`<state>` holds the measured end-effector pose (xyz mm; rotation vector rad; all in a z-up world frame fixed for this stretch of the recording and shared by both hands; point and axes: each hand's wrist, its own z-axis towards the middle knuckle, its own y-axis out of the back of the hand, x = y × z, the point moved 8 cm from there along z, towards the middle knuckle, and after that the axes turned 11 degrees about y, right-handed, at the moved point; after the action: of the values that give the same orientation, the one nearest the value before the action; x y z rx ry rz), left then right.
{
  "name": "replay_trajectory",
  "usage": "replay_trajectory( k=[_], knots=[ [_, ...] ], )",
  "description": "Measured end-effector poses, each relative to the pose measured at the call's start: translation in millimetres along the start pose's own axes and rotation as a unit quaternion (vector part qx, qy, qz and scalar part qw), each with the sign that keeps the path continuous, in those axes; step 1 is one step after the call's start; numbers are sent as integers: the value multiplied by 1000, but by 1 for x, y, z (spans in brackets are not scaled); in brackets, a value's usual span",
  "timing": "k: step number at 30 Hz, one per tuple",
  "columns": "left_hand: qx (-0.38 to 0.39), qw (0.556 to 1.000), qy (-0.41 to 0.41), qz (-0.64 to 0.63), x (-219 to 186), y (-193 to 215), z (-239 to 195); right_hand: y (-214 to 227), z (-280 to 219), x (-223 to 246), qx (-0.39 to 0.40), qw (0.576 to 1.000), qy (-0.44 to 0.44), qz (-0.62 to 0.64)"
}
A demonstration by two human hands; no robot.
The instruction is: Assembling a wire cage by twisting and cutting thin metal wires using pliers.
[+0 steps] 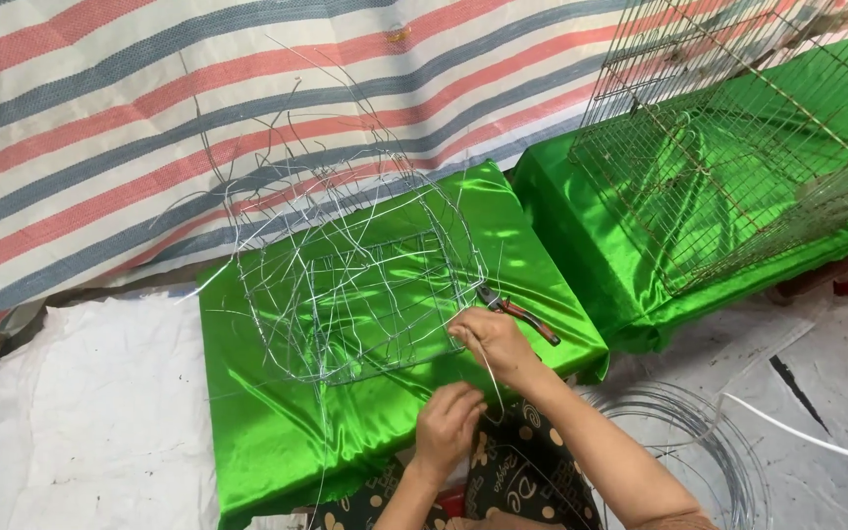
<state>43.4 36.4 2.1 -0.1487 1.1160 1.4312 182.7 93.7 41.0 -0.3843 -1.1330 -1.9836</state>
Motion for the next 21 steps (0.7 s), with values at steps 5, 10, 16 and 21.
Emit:
replay_trajectory(
  k=[5, 10, 16, 21],
  knots=[
    [26, 971, 235, -12, 36, -3, 12, -9, 1, -10, 21, 999, -11, -37],
    [176, 955, 231, -58, 53, -28, 21, -16, 2, -13, 22, 999, -3, -50],
    [133, 971, 196, -37, 51, -12, 35, -16, 3, -13, -7, 996, -41, -84],
    [43, 991, 126, 4, 56, -9, 36, -4, -10, -1, -85, 989, -40, -110]
  ],
)
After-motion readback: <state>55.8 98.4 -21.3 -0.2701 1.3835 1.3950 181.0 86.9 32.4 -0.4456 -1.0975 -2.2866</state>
